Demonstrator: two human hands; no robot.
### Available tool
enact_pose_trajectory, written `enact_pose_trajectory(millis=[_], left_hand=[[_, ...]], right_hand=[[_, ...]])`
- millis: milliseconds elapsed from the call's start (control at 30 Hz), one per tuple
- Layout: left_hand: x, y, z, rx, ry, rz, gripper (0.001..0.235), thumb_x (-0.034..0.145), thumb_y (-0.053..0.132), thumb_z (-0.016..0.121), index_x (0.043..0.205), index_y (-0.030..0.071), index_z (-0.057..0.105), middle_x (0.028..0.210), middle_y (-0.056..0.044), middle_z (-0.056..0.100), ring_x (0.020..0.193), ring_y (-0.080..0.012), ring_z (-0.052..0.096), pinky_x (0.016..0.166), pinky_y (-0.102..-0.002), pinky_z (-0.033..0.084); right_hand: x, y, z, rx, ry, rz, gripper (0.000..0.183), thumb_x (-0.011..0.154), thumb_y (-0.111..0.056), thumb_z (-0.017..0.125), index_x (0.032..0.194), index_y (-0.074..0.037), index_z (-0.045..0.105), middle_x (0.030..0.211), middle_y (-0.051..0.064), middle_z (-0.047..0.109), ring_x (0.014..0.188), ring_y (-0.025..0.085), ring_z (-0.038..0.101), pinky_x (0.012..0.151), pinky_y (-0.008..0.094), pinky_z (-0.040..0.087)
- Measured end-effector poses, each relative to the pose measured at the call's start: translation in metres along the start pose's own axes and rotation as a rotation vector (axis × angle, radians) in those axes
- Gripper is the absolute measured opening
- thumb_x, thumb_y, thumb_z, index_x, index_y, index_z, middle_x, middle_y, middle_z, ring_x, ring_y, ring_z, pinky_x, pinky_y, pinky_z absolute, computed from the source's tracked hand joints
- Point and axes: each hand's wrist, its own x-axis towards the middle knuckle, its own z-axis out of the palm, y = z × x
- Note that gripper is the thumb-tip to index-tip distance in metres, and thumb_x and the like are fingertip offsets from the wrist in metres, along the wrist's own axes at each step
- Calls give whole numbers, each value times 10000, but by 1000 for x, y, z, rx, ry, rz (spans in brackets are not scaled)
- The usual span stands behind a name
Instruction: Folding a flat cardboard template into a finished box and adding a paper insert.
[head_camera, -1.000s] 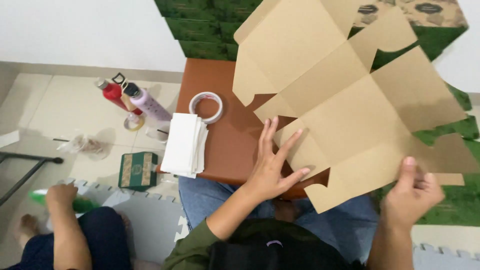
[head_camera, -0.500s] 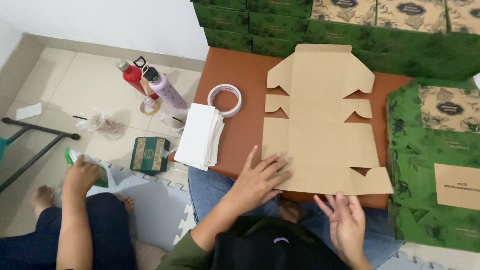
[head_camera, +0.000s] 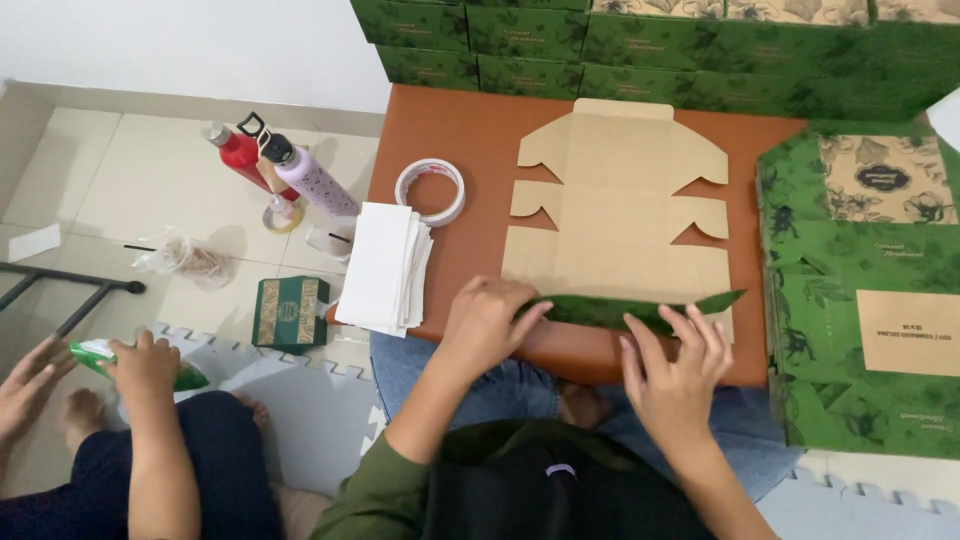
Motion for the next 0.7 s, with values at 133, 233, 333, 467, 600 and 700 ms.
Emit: enact_pose_trajectory(millis=[133, 233, 333, 467, 600, 700], left_hand=[[11, -23, 33, 298, 37, 79, 408, 810, 387, 799, 1126, 154, 688, 958, -45, 659, 983, -234, 620, 1031, -485, 384], [9, -14, 44, 359, 17, 110, 520, 807, 274, 798, 1279, 145, 624, 1192, -80, 619, 1224, -264, 538, 1164, -652, 186], [0, -11, 61, 158, -26, 87, 445, 891, 139, 720, 1316, 72, 606, 1259, -145, 626, 1225, -293, 591, 1179, -580, 256], [-3, -12, 59, 14, -58, 57, 432, 974, 105, 594, 1399, 35, 561, 1365, -176, 607, 1330, -301, 552, 1167, -464, 352], [0, -11, 53, -40, -103, 24, 430, 996, 124, 572, 1419, 49, 551, 1390, -155, 595, 1361, -286, 524, 1183, -453, 326], [2, -9, 46, -24, -142, 14, 435, 1017, 141, 544, 1445, 70, 528, 1408, -155, 569, 1384, -295, 489, 1190, -490, 276]], right_hand=[[24, -8, 26, 32, 8, -145, 309, 910, -194, 706, 1212, -143, 675, 1331, 158, 559, 1370, 399, 494, 1182, 605, 253], [28, -17, 42, 219, -215, -144, 451, 954, -261, 631, 1353, -59, 576, 1462, 249, 505, 1427, 382, 434, 1182, 574, 265], [28, -23, 49, 245, -354, -155, 548, 968, -269, 584, 1429, 16, 497, 1537, 279, 427, 1477, 347, 361, 1215, 509, 229], [32, -18, 35, 238, -411, -165, 616, 985, -285, 542, 1461, 89, 431, 1550, 316, 386, 1488, 379, 327, 1220, 497, 217], [14, 17, 33, 147, -562, -59, 725, 1017, -413, 436, 1546, 60, 290, 1629, 289, 238, 1534, 378, 196, 1232, 495, 156], [7, 46, 22, 123, -608, 82, 756, 1036, -474, 359, 1558, 64, 259, 1629, 312, 207, 1534, 397, 162, 1234, 513, 114]])
